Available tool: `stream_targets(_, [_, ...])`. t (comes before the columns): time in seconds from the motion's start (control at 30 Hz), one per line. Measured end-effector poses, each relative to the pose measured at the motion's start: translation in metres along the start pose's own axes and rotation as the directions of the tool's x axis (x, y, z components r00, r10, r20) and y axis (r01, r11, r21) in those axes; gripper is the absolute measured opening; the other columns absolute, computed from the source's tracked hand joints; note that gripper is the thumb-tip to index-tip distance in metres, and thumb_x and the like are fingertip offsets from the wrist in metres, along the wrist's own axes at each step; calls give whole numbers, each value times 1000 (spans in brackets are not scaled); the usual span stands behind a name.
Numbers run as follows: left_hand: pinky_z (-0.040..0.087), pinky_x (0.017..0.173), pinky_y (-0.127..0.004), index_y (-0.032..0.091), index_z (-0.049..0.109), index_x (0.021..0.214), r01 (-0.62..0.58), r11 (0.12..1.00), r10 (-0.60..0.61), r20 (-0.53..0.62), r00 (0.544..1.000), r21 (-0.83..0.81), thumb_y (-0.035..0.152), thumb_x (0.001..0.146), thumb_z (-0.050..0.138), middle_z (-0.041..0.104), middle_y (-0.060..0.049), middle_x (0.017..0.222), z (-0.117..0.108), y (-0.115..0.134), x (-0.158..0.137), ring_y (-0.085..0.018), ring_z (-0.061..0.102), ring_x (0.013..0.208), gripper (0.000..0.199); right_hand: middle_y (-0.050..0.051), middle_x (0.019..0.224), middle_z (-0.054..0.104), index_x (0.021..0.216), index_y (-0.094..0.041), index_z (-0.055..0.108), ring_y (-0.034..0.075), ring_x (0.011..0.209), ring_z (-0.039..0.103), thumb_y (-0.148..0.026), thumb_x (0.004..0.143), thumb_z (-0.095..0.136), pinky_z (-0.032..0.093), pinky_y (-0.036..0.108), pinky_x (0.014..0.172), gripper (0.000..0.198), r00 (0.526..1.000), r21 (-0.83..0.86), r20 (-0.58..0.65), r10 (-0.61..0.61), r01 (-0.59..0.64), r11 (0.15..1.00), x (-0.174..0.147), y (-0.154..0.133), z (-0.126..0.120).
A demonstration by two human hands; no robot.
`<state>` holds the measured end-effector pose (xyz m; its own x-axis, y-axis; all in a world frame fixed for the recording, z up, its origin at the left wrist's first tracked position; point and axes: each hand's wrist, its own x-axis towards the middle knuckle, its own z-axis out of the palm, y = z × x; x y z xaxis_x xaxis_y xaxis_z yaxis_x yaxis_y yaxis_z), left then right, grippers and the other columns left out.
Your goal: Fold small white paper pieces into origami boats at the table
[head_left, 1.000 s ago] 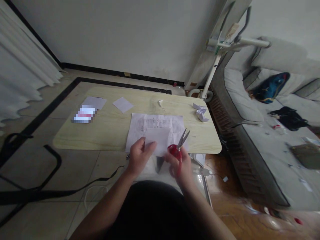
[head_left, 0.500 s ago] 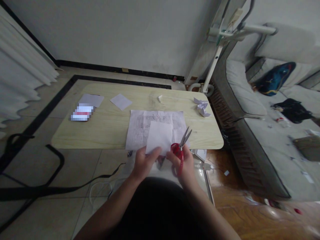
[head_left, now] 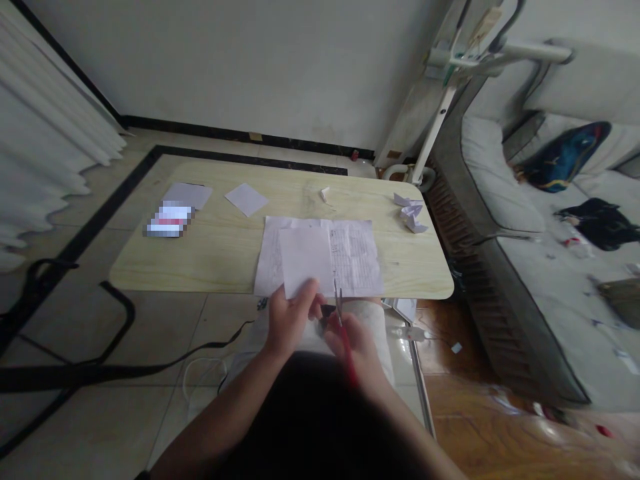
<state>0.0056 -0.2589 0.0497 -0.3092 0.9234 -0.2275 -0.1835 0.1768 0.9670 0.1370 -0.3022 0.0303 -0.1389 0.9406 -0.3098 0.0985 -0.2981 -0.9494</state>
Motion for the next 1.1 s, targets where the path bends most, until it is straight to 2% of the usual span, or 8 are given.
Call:
stream_targets(0.1, [40,39,-20,13,61,67,5,1000,-5,3,1000,-8,38,77,67,63,-1,53,2,2,-2,-9,52,38,28,3,83,61,96,-18,58,18,76,56,-39,82,62,46,29,69,26,999,-5,39,-11,11,1000,-2,-2,3])
stream_targets(0.23, [41,39,-21,13,61,68,31,999,-30,23,999,-31,39,74,69,63,-1,51,0,1,-4,-11,54,38,28,3,79,59,85,-17,58,17,72,53,-40,82,61,45,30,68,23,1000,-52,18,-12,13,999,-1,-7,5])
stream_targets(0.37, [44,40,-22,13,62,67,53,998,-53,30,998,-17,39,72,71,62,-1,50,0,2,-6,-12,55,38,28,1,72,56,79,-17,57,15,66,50,-45,81,60,43,27,61,28,1000,12,16,-9,9,1000,0,-9,4])
stream_targets(0.67, [45,43,-21,13,61,69,32,999,-32,13,999,-17,38,75,69,61,0,49,-1,-1,-5,-11,55,41,27,2,74,57,80,-15,59,16,65,51,-52,80,62,42,28,59,36,999,-36,30,12,-11,999,0,-12,1])
stream_targets(0.83, [45,45,-22,13,59,68,4,1000,-3,63,998,-27,37,78,68,60,0,49,-5,-2,-3,-12,57,43,28,1,68,55,75,-17,57,15,63,51,-49,81,61,41,27,58,33,1000,-67,26,16,-14,998,-1,-10,3])
stream_targets(1.1, [46,46,-22,13,60,68,5,999,-3,60,998,-44,38,79,68,61,0,51,-7,-6,-2,-12,57,44,28,1,69,57,80,-16,60,15,62,51,-47,79,64,41,26,56,31,999,-49,36,28,-26,998,-1,-12,4])
